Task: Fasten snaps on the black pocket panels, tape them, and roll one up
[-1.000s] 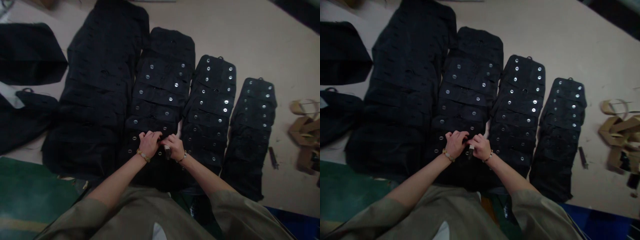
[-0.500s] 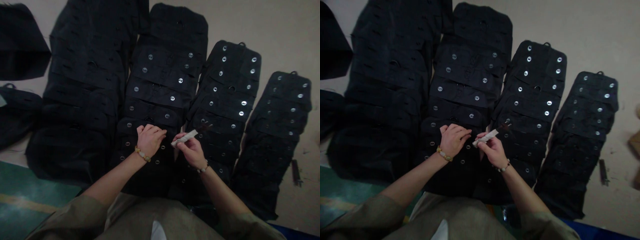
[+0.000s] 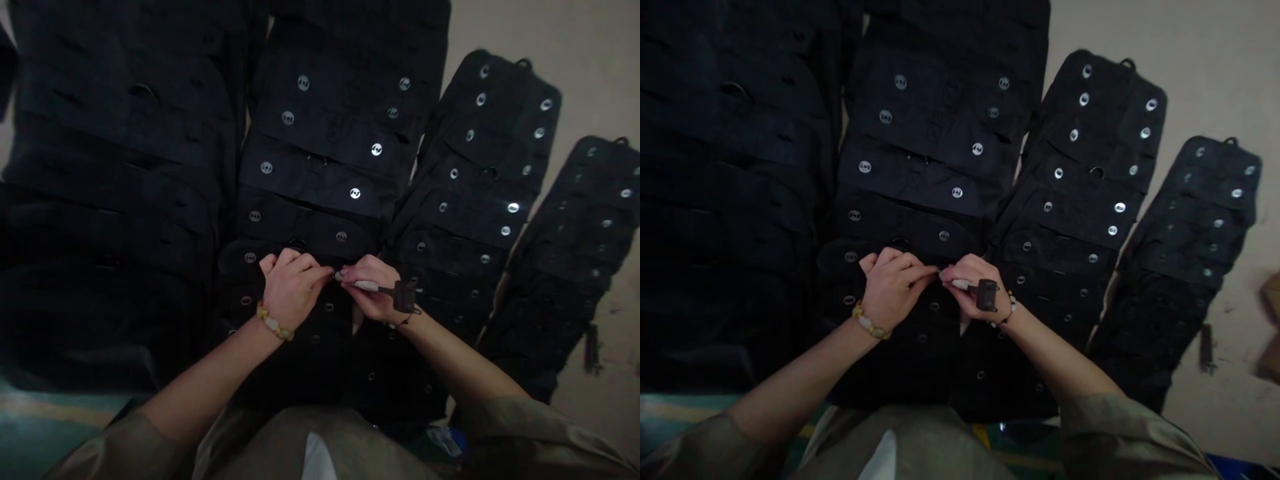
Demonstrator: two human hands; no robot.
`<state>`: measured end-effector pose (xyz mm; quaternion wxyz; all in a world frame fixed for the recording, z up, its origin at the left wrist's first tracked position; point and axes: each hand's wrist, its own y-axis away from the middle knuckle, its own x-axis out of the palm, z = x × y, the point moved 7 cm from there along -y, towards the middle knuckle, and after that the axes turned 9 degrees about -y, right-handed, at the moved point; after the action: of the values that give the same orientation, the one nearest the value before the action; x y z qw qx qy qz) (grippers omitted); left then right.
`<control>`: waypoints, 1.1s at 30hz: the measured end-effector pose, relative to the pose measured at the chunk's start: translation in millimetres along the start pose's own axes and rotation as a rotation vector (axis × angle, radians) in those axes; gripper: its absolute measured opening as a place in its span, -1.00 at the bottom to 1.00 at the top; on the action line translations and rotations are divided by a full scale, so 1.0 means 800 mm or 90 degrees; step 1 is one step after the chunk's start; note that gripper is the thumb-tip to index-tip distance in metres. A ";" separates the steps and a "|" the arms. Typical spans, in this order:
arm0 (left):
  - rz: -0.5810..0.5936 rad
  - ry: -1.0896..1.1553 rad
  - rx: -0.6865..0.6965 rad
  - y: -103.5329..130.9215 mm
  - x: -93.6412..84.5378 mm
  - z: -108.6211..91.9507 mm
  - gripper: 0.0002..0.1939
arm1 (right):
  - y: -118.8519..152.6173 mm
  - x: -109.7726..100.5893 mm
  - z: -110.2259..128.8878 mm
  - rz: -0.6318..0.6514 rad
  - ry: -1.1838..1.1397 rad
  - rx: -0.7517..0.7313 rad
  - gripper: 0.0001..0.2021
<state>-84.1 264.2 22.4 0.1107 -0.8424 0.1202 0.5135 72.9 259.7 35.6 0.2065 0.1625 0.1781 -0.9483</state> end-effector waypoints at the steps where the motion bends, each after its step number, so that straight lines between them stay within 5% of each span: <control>1: -0.002 0.002 -0.001 0.000 0.000 0.000 -0.89 | 0.000 0.001 0.000 0.001 0.003 -0.003 -0.81; 11: 0.039 0.019 -0.051 -0.001 0.007 0.011 -0.85 | -0.027 0.026 0.017 0.116 0.246 0.079 -0.91; 16: 0.075 0.031 -0.057 -0.002 0.010 0.012 -0.83 | -0.039 0.029 0.022 0.152 0.252 0.140 -0.92; 22: 0.082 0.035 -0.075 -0.002 0.007 0.017 -0.85 | -0.052 0.055 0.035 0.325 0.438 0.174 -0.86; 26: 0.086 0.043 -0.084 -0.003 0.008 0.018 -0.83 | -0.052 0.056 0.038 0.305 0.437 0.149 -0.83; 33: 0.097 0.049 -0.023 0.002 -0.009 0.016 -0.84 | -0.015 0.038 0.019 0.142 0.342 -0.002 -0.88</control>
<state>-98.4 266.8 23.0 0.0518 -0.8517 0.1787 0.4900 37.6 253.4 40.7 0.2551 0.4258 0.2093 -0.8425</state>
